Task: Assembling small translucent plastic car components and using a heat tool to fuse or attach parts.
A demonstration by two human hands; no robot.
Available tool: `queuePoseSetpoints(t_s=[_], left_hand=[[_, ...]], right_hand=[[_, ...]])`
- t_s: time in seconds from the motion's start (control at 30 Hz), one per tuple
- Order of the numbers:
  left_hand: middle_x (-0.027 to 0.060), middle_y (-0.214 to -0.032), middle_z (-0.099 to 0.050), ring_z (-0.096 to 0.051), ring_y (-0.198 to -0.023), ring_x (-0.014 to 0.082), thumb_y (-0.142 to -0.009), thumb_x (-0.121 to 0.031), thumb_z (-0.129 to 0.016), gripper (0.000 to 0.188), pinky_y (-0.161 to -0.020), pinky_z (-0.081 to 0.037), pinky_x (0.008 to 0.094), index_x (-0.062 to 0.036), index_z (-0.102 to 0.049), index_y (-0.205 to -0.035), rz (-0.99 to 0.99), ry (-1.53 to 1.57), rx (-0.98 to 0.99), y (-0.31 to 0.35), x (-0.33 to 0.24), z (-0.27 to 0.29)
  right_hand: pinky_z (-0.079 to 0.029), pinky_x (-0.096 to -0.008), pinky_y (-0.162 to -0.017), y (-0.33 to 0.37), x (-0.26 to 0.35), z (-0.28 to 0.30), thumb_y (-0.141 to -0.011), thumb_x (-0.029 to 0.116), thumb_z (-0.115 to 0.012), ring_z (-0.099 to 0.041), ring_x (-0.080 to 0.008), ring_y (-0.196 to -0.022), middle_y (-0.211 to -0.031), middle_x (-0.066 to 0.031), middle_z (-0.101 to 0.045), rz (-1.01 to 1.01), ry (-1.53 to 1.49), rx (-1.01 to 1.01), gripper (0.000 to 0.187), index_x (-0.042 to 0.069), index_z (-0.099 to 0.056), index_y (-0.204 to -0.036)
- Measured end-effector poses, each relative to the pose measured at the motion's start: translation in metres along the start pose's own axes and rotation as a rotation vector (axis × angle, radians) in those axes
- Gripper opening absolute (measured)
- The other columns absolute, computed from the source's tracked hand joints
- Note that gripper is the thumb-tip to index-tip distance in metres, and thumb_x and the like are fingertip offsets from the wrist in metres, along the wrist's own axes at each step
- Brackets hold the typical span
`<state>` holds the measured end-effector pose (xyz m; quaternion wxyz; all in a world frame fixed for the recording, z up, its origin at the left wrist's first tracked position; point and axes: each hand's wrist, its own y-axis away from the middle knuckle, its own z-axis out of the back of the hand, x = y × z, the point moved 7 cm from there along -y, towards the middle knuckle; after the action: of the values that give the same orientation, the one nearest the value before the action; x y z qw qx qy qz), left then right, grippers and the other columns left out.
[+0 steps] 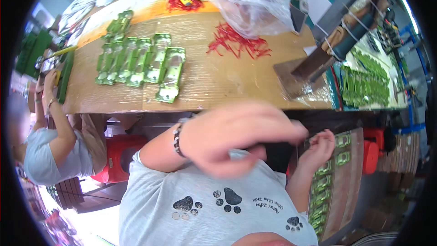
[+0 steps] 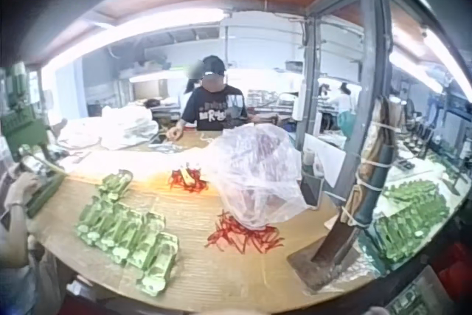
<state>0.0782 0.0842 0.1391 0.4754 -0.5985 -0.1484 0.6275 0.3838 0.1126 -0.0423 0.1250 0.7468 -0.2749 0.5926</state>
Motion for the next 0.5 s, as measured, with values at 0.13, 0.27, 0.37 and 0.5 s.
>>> queuePoseSetpoints(t_s=[0.13,0.27,0.37,0.5], left_hand=[[0.0155,-0.129,-0.054,-0.042,-0.127,0.0378,-0.081,-0.017,-0.07,0.041,-0.106,-0.034,0.0485,-0.0099,-0.061,-0.12,0.448,-1.432,-0.202,0.054,0.037,0.07],[0.0137,-0.135,-0.052,-0.04,-0.132,0.0389,-0.088,-0.018,-0.063,0.039,-0.11,-0.03,0.0508,-0.0104,-0.057,-0.125,0.694,-1.535,-0.175,0.106,0.051,0.093],[0.013,-0.137,-0.052,-0.041,-0.132,0.0363,-0.089,-0.012,-0.058,0.039,-0.113,-0.026,0.0514,-0.0112,-0.055,-0.128,0.673,-1.543,-0.106,0.107,0.049,0.088],[0.0099,-0.133,-0.055,-0.047,-0.129,0.031,-0.087,-0.007,-0.055,0.046,-0.112,-0.023,0.0588,-0.0118,-0.052,-0.133,0.667,-1.466,-0.132,0.113,0.048,0.09]], right_hand=[[-0.047,-0.0345,-0.08,0.067,0.045,-0.147,-0.079,-0.002,-0.064,-0.058,-0.0292,-0.09,-0.103,-0.0151,-0.059,0.603,0.375,0.87,0.027,0.001,-0.063,-0.106],[-0.043,-0.0427,-0.092,0.082,0.043,-0.242,-0.08,0.017,-0.067,-0.05,-0.0345,-0.108,-0.12,-0.0139,-0.053,0.818,0.696,0.964,0.038,0.004,-0.062,-0.115],[-0.04,-0.0441,-0.094,0.068,0.024,-0.284,-0.084,0.029,-0.064,-0.045,-0.0316,-0.112,-0.126,-0.0113,-0.048,0.875,0.939,0.835,0.045,0.005,-0.061,-0.121],[-0.036,-0.0434,-0.096,0.064,0.013,-0.301,-0.086,0.034,-0.062,-0.043,-0.0298,-0.112,-0.123,-0.0089,-0.048,0.793,1.14,0.82,0.047,0.007,-0.062,-0.126]])
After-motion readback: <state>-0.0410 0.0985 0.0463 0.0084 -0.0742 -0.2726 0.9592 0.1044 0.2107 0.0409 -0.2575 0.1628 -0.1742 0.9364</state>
